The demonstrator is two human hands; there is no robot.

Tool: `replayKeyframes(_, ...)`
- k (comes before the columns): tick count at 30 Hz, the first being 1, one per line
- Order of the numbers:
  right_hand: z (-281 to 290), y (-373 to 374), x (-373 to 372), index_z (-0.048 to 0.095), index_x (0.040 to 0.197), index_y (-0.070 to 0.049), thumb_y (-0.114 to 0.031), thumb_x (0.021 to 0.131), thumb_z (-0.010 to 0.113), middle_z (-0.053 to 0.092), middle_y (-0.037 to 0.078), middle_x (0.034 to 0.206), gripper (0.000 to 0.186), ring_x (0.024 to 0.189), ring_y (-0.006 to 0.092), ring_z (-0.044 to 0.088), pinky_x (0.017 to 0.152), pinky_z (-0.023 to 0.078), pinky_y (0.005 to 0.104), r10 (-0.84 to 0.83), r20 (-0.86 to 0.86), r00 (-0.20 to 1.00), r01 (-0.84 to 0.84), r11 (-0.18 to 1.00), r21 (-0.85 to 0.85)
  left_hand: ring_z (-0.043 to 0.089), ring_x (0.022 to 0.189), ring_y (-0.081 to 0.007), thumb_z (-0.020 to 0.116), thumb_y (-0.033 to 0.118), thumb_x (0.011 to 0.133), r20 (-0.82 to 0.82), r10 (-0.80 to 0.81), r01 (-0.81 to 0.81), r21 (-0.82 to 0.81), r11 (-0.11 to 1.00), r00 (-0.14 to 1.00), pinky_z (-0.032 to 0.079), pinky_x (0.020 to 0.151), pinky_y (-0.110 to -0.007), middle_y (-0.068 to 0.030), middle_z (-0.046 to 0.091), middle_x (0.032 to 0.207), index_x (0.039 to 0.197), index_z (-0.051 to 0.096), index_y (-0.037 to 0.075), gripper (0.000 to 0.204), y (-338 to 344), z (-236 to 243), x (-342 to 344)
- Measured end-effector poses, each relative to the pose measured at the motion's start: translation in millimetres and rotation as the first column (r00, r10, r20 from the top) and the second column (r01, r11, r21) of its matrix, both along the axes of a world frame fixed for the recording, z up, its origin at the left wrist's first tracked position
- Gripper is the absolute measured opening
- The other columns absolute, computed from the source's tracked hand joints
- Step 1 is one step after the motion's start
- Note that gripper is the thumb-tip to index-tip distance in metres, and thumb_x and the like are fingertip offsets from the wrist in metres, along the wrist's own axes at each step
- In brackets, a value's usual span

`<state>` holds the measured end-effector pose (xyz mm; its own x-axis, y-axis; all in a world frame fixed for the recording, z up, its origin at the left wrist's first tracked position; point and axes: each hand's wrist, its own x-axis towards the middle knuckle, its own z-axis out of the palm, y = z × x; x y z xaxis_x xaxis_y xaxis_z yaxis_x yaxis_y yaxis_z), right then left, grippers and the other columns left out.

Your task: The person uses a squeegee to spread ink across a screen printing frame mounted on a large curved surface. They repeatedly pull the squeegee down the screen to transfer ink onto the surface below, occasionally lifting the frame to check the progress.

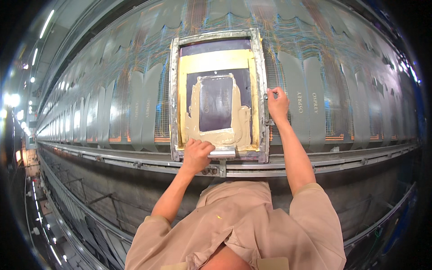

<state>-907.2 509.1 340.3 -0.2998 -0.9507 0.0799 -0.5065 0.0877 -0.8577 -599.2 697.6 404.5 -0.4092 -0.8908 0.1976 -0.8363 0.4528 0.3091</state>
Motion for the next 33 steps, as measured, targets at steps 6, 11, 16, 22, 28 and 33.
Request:
replayKeyframes(6, -19, -4, -2, 0.064, 0.092, -0.004, -0.036, 0.093, 0.071, 0.071, 0.017, 0.086, 0.032, 0.080, 0.0393, 0.067, 0.077, 0.050, 0.0470, -0.009, -0.143, 0.990, 0.021, 0.996, 0.082, 0.061, 0.080, -0.0221, 0.076, 0.003, 0.059, -0.007, -0.034, 0.034, 0.001, 0.999, 0.999, 0.040, 0.077, -0.039, 0.0006, 0.070, 0.092, 0.090, 0.068, 0.016, 0.035, -40, -12, 7)
replayKeyframes(11, 16, -26, -1, 0.067, 0.097, -0.005, -0.036, 0.093, 0.072, 0.073, 0.016, 0.102, 0.032, 0.096, 0.0398, 0.067, 0.087, 0.052, 0.0446, 0.289, -0.437, 0.852, -0.227, 0.955, 0.190, 0.065, 0.084, -0.0226, 0.079, 0.006, 0.062, 0.043, -0.003, 0.004, -0.031, 1.000, 0.999, 0.040, 0.079, -0.040, -0.0008, 0.073, 0.094, 0.092, 0.072, 0.016, 0.033, -156, -24, 30)
replayKeyframes(16, 97, -89, 76, 0.072, 0.104, -0.004, -0.037, 0.086, 0.078, 0.072, 0.017, 0.100, 0.039, 0.098, 0.0359, 0.068, 0.085, 0.053, 0.0442, 0.692, -0.048, 0.720, -0.681, 0.719, 0.142, 0.067, 0.076, -0.0271, 0.085, 0.018, 0.068, 0.001, -0.037, 0.037, 0.073, 0.997, 0.999, 0.043, 0.075, -0.041, -0.0049, 0.072, 0.084, 0.088, 0.075, 0.015, 0.022, -258, 1, 38)
replayKeyframes(22, 66, -130, 123, 0.071, 0.094, -0.004, -0.028, 0.076, 0.081, 0.073, 0.019, 0.089, 0.031, 0.090, 0.0392, 0.070, 0.082, 0.054, 0.0476, 0.800, -0.381, 0.463, -0.726, 0.589, 0.355, 0.068, 0.074, -0.0321, 0.086, 0.022, 0.068, 0.002, -0.002, 0.002, 0.196, 0.981, 1.000, 0.048, 0.075, -0.044, -0.0096, 0.071, 0.077, 0.083, 0.077, 0.014, 0.020, -298, -13, 39)
replayKeyframes(28, 53, -51, 119, 0.066, 0.081, -0.006, -0.012, 0.065, 0.079, 0.067, 0.016, 0.075, 0.022, 0.079, 0.0384, 0.066, 0.079, 0.050, 0.0488, 0.762, -0.463, 0.453, -0.763, 0.600, 0.240, 0.067, 0.074, -0.0317, 0.083, 0.009, 0.059, -0.115, -0.026, 0.046, 0.170, 0.984, 0.993, 0.046, 0.073, -0.042, -0.0096, 0.070, 0.076, 0.079, 0.074, 0.012, 0.022, -218, -17, 34)
replayKeyframes(33, 60, 64, 112, 0.063, 0.079, -0.008, -0.013, 0.063, 0.082, 0.068, 0.011, 0.079, 0.025, 0.082, 0.0319, 0.066, 0.082, 0.046, 0.0447, 0.794, -0.418, 0.440, -0.777, 0.571, 0.266, 0.065, 0.081, -0.0262, 0.081, 0.006, 0.058, -0.098, -0.033, 0.054, 0.227, 0.972, 0.995, 0.042, 0.077, -0.043, -0.0043, 0.067, 0.082, 0.089, 0.071, 0.014, 0.034, -93, -13, 29)
